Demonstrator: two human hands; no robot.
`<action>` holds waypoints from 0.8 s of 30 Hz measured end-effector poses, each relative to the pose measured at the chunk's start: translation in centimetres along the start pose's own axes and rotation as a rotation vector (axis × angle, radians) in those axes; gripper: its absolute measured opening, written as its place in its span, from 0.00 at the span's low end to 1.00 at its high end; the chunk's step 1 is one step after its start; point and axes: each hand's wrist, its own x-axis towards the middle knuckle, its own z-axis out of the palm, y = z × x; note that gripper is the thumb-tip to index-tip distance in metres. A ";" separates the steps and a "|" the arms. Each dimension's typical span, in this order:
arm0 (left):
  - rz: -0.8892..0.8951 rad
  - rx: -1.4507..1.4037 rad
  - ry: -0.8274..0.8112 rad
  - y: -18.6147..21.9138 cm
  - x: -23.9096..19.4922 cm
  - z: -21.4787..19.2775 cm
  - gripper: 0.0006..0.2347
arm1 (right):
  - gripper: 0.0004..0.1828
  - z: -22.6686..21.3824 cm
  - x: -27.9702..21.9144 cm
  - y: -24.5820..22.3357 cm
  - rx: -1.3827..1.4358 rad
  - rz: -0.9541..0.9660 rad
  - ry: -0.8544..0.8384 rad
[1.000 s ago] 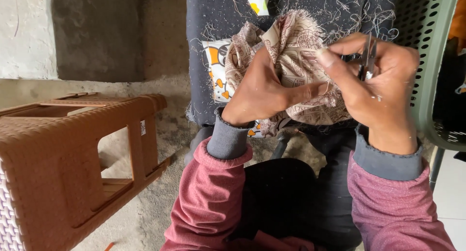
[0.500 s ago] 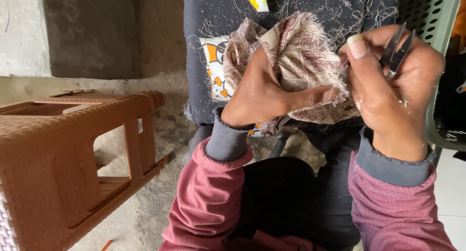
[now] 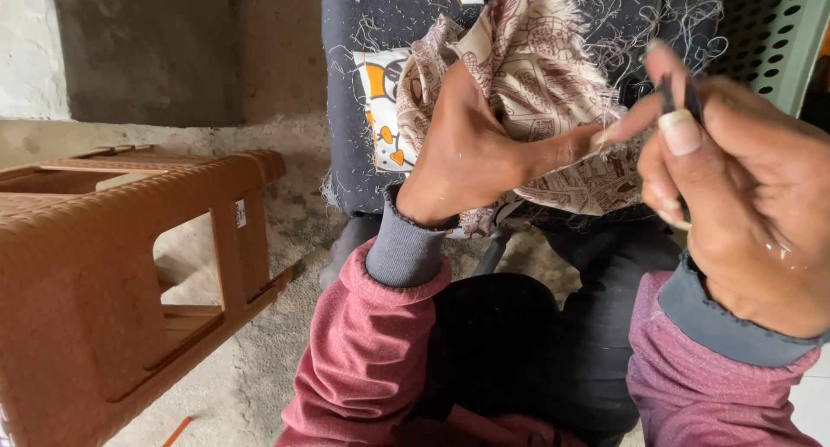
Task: The person uses scissors to trim loose threads and frayed edges from a piece of patterned fabric. They hold the fabric with one hand while cutting with the other, occasionally stretching the material to access different areas.
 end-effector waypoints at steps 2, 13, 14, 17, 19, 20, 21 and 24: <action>0.012 -0.014 0.010 -0.5 -0.2 0.0 0.21 | 0.23 0.0 0.4 -0.5 -0.106 -0.043 -0.059; -0.092 -0.126 -0.012 -2.0 -1.3 -0.3 0.31 | 0.14 2.4 1.4 -0.1 0.172 0.224 0.063; -0.092 -0.127 -0.011 -2.1 -1.3 -0.5 0.31 | 0.14 2.3 1.4 -0.1 0.172 0.224 0.062; -0.021 -0.113 -0.063 -2.0 -1.3 -1.0 0.26 | 0.12 2.1 1.3 0.3 0.125 0.186 0.041; -0.039 -0.172 -0.164 -1.5 -1.5 -1.4 0.26 | 0.09 1.9 1.1 0.8 0.147 0.230 0.087; -0.039 -0.173 -0.164 -0.8 -1.3 -1.5 0.26 | 0.09 1.8 1.0 0.9 0.147 0.230 0.088; -0.071 -0.128 -0.165 -0.2 -1.1 -1.5 0.26 | 0.09 1.7 0.9 0.9 0.144 0.203 0.078; -0.145 -0.022 -0.063 0.0 -1.3 -0.9 0.26 | 0.09 1.7 0.7 0.8 0.128 0.174 0.073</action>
